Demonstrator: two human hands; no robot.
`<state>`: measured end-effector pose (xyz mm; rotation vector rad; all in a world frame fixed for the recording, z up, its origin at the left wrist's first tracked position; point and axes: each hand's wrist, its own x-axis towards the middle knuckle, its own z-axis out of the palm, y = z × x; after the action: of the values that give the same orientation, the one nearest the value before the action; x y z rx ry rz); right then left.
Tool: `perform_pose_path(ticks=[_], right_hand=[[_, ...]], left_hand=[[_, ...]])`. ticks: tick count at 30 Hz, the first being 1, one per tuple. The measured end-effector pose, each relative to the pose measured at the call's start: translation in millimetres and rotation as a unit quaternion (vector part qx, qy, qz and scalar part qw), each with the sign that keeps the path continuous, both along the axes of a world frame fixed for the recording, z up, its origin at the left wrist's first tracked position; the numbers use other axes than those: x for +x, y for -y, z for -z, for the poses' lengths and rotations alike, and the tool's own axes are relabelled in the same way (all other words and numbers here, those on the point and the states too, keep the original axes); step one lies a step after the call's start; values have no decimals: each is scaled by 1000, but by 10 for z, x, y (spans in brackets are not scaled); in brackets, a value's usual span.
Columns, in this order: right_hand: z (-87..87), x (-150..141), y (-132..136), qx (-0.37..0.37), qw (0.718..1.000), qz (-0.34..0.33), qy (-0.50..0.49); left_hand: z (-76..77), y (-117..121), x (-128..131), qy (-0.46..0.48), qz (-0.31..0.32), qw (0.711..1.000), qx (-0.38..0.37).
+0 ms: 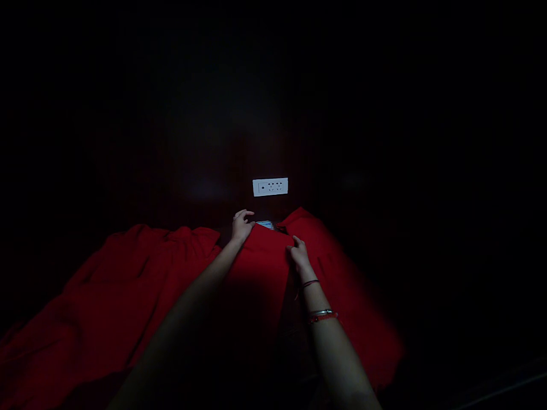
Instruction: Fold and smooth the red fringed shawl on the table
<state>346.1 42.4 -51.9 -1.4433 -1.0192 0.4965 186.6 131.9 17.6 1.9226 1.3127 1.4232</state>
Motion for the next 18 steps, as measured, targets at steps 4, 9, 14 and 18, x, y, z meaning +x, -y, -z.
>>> perform_pose_path(ticks=[4, 9, 14, 18], right_hand=[[-58, -146, 103, -116, 973, 25, 200], [-194, -325, 273, -131, 924, 17, 360], [-338, -466, 438, -134, 884, -107, 434], [-338, -656, 721, -146, 842, -273, 441]], left_hand=[[157, 32, -119, -51, -9, 999, -8], [332, 444, -446, -207, -13, 977, -52], [534, 1042, -975, -357, -9, 931, -73], [686, 1326, -1339, -394, 6, 916, -75]])
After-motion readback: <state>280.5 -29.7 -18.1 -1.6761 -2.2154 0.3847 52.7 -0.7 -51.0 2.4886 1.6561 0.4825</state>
